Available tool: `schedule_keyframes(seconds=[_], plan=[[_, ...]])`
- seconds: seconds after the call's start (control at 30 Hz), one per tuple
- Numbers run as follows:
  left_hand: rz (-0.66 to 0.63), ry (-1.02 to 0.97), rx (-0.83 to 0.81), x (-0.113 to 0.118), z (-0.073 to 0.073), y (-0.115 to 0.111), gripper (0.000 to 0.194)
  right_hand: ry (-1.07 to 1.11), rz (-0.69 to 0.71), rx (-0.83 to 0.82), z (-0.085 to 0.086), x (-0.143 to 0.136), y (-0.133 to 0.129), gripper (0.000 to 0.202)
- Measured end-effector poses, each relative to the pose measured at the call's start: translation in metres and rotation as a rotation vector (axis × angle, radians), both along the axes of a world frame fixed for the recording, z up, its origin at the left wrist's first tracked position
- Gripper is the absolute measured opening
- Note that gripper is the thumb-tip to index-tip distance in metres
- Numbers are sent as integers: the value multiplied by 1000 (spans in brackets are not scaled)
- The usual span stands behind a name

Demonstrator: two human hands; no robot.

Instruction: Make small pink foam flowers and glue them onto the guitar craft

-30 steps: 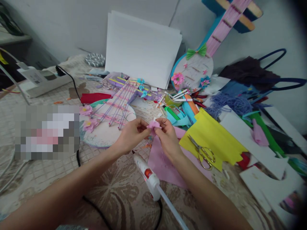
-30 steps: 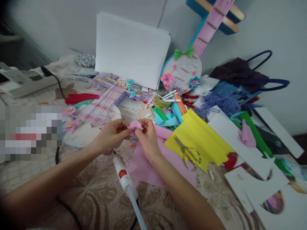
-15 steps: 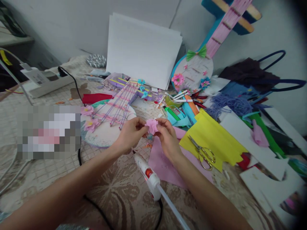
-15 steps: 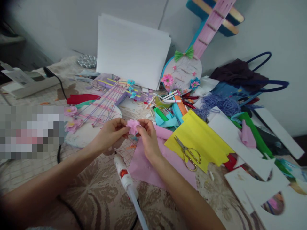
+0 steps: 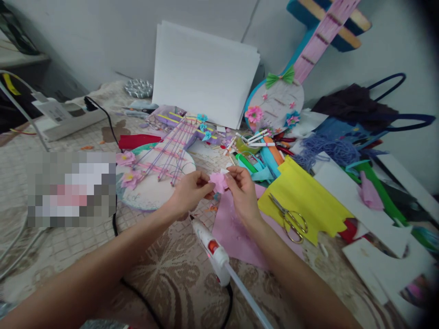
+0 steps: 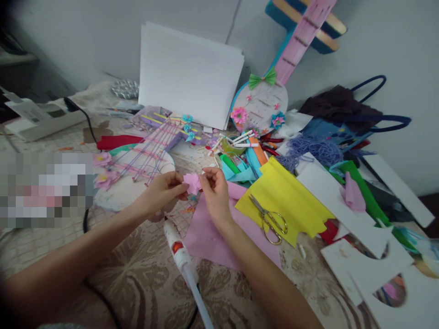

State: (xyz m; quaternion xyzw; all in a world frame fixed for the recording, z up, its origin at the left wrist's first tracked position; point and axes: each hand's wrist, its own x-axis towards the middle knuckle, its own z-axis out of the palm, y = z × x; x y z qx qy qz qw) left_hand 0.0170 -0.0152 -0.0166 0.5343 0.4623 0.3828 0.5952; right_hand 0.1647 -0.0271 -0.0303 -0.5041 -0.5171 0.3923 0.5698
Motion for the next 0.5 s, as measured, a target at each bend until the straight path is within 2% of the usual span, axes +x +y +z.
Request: schedule_keyframes(seconds=[0.13,0.27,0.4,0.5], plan=[[-26,49,87,-2,-3,1,20,-41,28,7,-1,4,3,19],[-17,114,130,-5,-3,3,12,-90,74,2,2,3,2,19],[22,81,112,-7,-1,5,8,-113,-1,16,9,7,-3,20],[68,47,93,-7,1,7,8,-85,-71,32,12,19,-7,24]])
